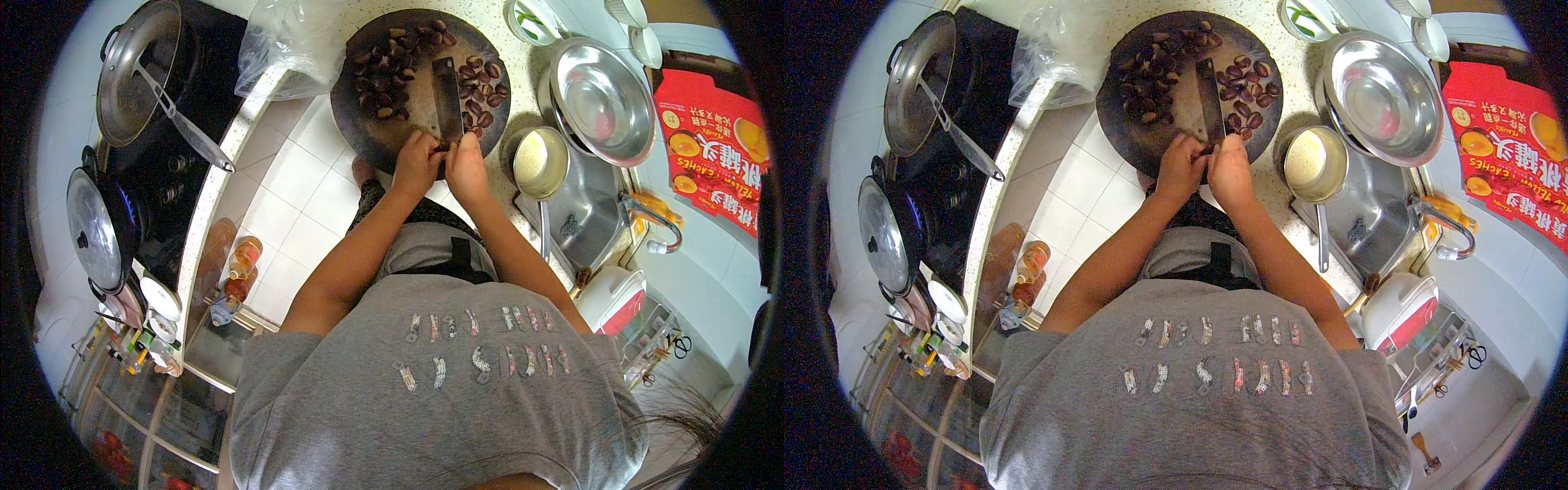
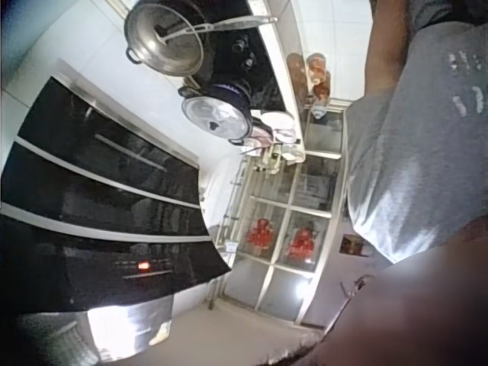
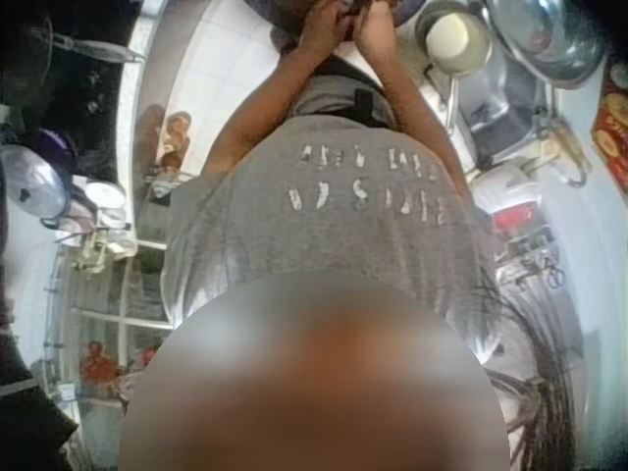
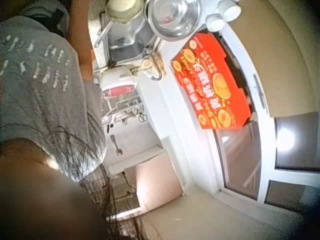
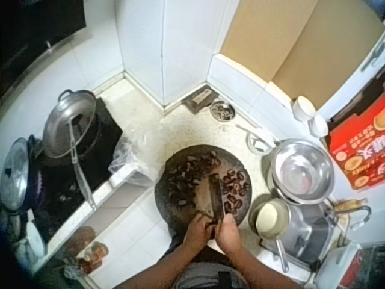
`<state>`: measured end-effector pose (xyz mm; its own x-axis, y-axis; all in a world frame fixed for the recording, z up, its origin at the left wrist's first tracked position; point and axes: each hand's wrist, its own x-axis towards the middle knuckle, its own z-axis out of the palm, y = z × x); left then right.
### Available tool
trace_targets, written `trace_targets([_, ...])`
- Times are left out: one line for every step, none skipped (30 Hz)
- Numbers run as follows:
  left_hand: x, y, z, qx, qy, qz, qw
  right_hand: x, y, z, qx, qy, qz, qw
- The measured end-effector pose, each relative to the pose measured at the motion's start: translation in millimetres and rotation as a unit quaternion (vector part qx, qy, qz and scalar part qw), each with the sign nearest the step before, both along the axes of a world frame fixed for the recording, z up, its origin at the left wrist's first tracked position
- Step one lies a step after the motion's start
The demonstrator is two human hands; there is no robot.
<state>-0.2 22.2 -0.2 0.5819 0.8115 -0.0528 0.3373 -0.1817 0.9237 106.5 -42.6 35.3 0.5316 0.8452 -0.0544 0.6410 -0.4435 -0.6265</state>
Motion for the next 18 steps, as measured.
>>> trace_targets([-0.1, 0.0, 1.6, 0.002, 0.001, 0.000, 1.000, 1.0, -1.1, -3.6, 0.001, -0.009, 0.002, 1.000])
trace_targets([0.3, -0.7, 0.5, -0.004, -0.007, 0.009, 1.000, 1.2, 0.6, -5.8, 0.004, -0.017, 0.006, 1.000])
trace_targets([1.6, -3.7, -2.1, -0.011, -0.015, 0.017, 1.000, 1.2, 0.8, -6.7, 0.009, -0.017, 0.009, 1.000])
trace_targets([1.7, -4.9, -4.1, -0.017, -0.023, 0.026, 0.999, 0.9, 0.4, -7.0, 0.014, -0.016, 0.011, 1.000])
trace_targets([1.2, -5.5, -5.7, -0.006, -0.027, 0.018, 0.999, 0.8, -2.4, -6.7, 0.015, -0.016, 0.011, 1.000])
trace_targets([0.8, -4.8, -7.7, 0.005, -0.031, 0.010, 0.999, 1.7, -2.2, -7.2, 0.006, -0.012, 0.013, 1.000])
trace_targets([0.5, -5.3, -9.4, 0.016, -0.036, 0.001, 0.999, 3.5, -0.3, -8.4, -0.004, -0.007, 0.015, 1.000])
trace_targets([1.0, -5.0, -9.0, 0.008, -0.032, 0.006, 0.999, 5.3, 2.0, -8.3, -0.011, -0.003, 0.017, 1.000])
trace_targets([1.6, -5.3, -8.4, 0.000, -0.029, 0.009, 1.000, 6.2, 1.9, -6.7, -0.011, -0.018, 0.037, 0.999])
trace_targets([2.0, -5.7, -7.9, -0.008, -0.025, 0.013, 1.000, 7.3, 1.4, -4.5, -0.011, -0.034, 0.056, 0.998])
trace_targets([2.7, -5.1, -7.3, -0.008, -0.027, 0.019, 0.999, 8.5, 2.5, -2.2, -0.010, -0.050, 0.076, 0.996])
trace_targets([3.2, -5.0, -7.6, -0.007, -0.028, 0.025, 0.999, 8.7, 4.2, -1.1, -0.027, -0.047, 0.073, 0.996])
trace_targets([3.6, -5.1, -8.2, -0.007, -0.030, 0.032, 0.999, 8.4, 6.5, -0.4, -0.044, -0.043, 0.070, 0.996])
trace_targets([4.2, -4.6, -10.3, 0.002, -0.029, 0.030, 0.999, 9.1, 9.2, 1.5, -0.059, -0.041, 0.066, 0.995])
trace_targets([4.3, -4.6, -14.1, 0.011, -0.028, 0.030, 0.999, 10.3, 11.3, 4.7, -0.066, -0.035, 0.075, 0.994])
trace_targets([4.5, -4.6, -16.9, 0.020, -0.027, 0.029, 0.999, 11.7, 13.4, 8.7, -0.073, -0.029, 0.084, 0.993])
trace_targets([5.3, -4.4, -18.4, 0.019, -0.032, 0.029, 0.999, 13.4, 15.4, 12.7, -0.079, -0.024, 0.092, 0.992])
trace_targets([5.7, -4.6, -19.7, 0.017, -0.037, 0.030, 0.999, 15.0, 15.4, 11.3, -0.083, -0.019, 0.084, 0.993])
